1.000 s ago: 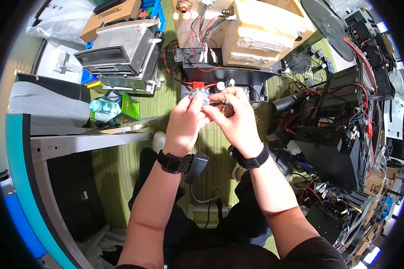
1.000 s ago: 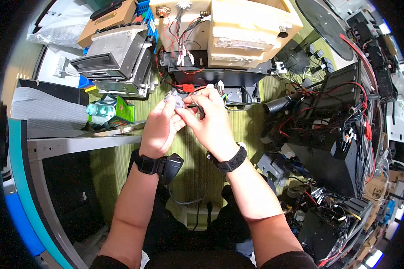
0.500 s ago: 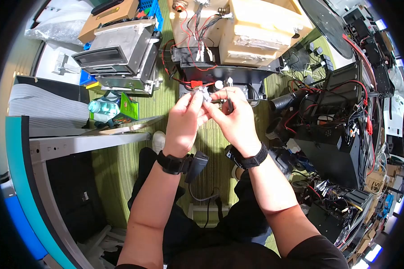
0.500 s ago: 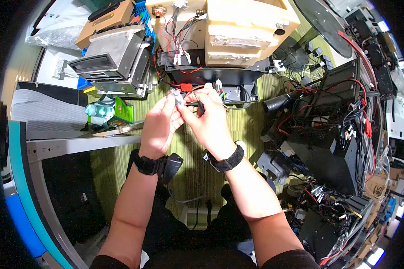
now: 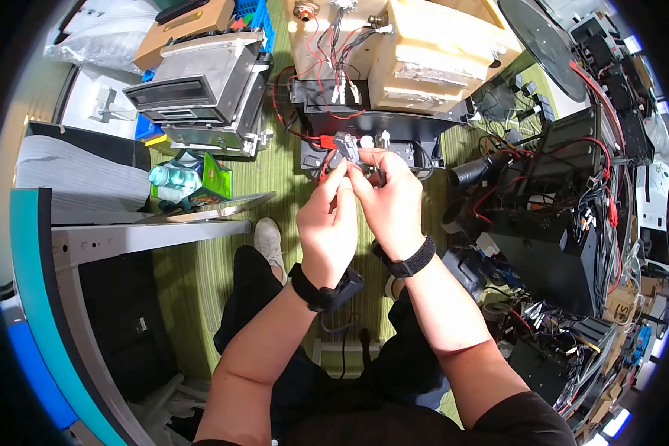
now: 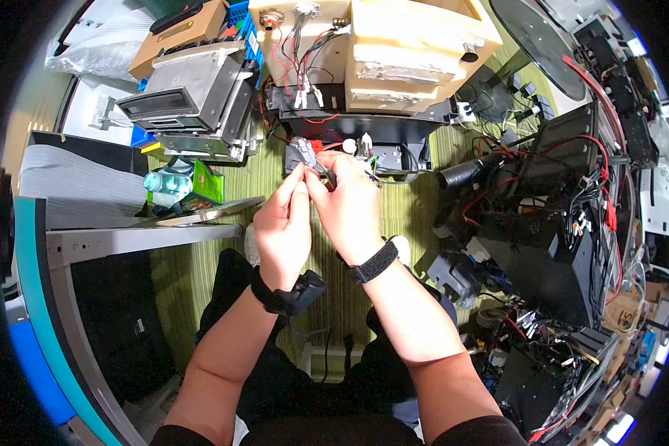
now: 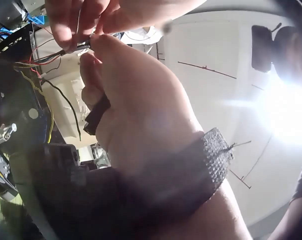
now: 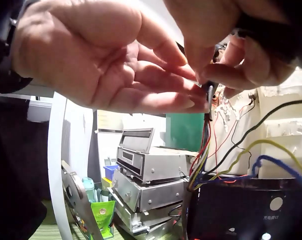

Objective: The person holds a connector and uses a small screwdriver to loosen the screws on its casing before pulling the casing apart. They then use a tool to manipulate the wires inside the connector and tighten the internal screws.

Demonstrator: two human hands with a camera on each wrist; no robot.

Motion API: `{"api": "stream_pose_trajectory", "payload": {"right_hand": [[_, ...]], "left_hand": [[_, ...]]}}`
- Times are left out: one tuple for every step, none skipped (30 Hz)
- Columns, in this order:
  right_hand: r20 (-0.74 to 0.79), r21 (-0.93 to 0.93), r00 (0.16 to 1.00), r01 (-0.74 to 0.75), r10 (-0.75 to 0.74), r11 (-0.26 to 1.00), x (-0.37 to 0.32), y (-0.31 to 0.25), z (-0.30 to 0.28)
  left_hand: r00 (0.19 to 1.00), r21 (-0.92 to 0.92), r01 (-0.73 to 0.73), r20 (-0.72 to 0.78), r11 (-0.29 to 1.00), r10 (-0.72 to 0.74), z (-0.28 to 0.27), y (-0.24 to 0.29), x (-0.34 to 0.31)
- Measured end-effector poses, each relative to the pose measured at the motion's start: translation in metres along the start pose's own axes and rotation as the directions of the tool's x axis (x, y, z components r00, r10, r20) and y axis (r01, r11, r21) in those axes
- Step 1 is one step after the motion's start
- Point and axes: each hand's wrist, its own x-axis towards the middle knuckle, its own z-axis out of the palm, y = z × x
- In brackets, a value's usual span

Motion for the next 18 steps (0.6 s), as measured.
{"api": "stream_pose_trajectory", "payload": {"right_hand": [[0.017, 0.033, 0.999, -0.045, 0.044, 0.998, 0.000, -0.002, 0.000], [0.021, 0.034, 0.999, -0.042, 0.041, 0.999, 0.001, -0.005, -0.001], [0.055, 0.021, 0.995, -0.079, 0.077, 0.997, 0.002, -0.008, -0.002], [0.088, 0.007, 0.990, -0.115, 0.114, 0.993, 0.003, -0.009, -0.003], [0.089, 0.008, 0.989, -0.116, 0.114, 0.993, 0.002, -0.010, -0.001], [0.109, 0.048, 0.987, -0.120, 0.114, 0.992, 0.001, -0.011, 0.001], [0.127, 0.089, 0.986, -0.124, 0.112, 0.988, 0.000, -0.011, 0.003], [0.126, 0.090, 0.986, -0.124, 0.113, 0.988, 0.000, -0.011, 0.004], [0.124, 0.105, 0.991, -0.066, 0.053, 0.992, 0.000, -0.009, 0.006], [0.123, 0.119, 0.992, -0.007, -0.008, 0.993, 0.000, -0.008, 0.007], [0.137, 0.142, 0.990, 0.010, -0.029, 0.990, 0.000, -0.008, 0.007], [0.139, 0.144, 0.990, 0.011, -0.031, 0.990, 0.000, -0.008, 0.008], [0.131, 0.159, 0.989, 0.050, -0.072, 0.986, 0.000, -0.008, 0.009], [0.123, 0.173, 0.986, 0.089, -0.111, 0.981, 0.000, -0.008, 0.010], [0.123, 0.175, 0.986, 0.090, -0.113, 0.980, 0.000, -0.008, 0.010], [0.121, 0.185, 0.984, 0.103, -0.127, 0.977, 0.000, -0.009, 0.010], [0.120, 0.194, 0.983, 0.115, -0.140, 0.974, -0.001, -0.009, 0.010], [0.121, 0.194, 0.983, 0.115, -0.140, 0.974, 0.000, -0.009, 0.010]], "left_hand": [[1.000, 0.000, 0.000, -0.004, 1.000, 0.000, -0.001, -0.002, 0.001], [0.998, 0.048, -0.054, -0.008, 0.997, 0.055, -0.001, -0.004, 0.002], [0.994, 0.097, -0.107, -0.009, 0.989, 0.109, -0.002, -0.006, 0.003], [0.994, 0.098, -0.107, -0.011, 0.989, 0.108, -0.002, -0.008, 0.003], [0.990, 0.122, -0.133, -0.027, 0.983, 0.138, -0.003, -0.009, 0.004], [0.985, 0.146, -0.160, -0.041, 0.976, 0.167, -0.003, -0.010, 0.005], [0.985, 0.146, -0.160, -0.040, 0.976, 0.168, -0.003, -0.010, 0.006], [0.991, 0.118, -0.112, -0.065, 0.987, 0.120, -0.004, -0.011, 0.008], [0.993, 0.088, -0.063, -0.089, 0.994, 0.071, -0.006, -0.008, 0.011], [0.993, 0.089, -0.063, -0.090, 0.994, 0.071, -0.008, -0.005, 0.012], [0.996, 0.044, 0.048, -0.082, 0.998, -0.044, -0.011, 0.001, 0.013], [0.985, 0.000, 0.157, -0.071, 0.988, -0.157, -0.014, 0.005, 0.015], [0.988, -0.052, 0.109, -0.104, 0.993, -0.114, -0.013, 0.001, 0.017], [0.988, -0.051, 0.108, -0.106, 0.993, -0.113, -0.013, -0.001, 0.019], [0.984, -0.067, 0.106, -0.136, 0.992, -0.115, -0.014, -0.002, 0.022], [0.979, -0.084, 0.105, -0.165, 0.991, -0.117, -0.015, -0.002, 0.025], [0.979, -0.084, 0.105, -0.167, 0.991, -0.117, -0.016, -0.002, 0.027], [0.981, -0.064, 0.119, -0.149, 0.991, -0.127, -0.018, -0.001, 0.029]]}}
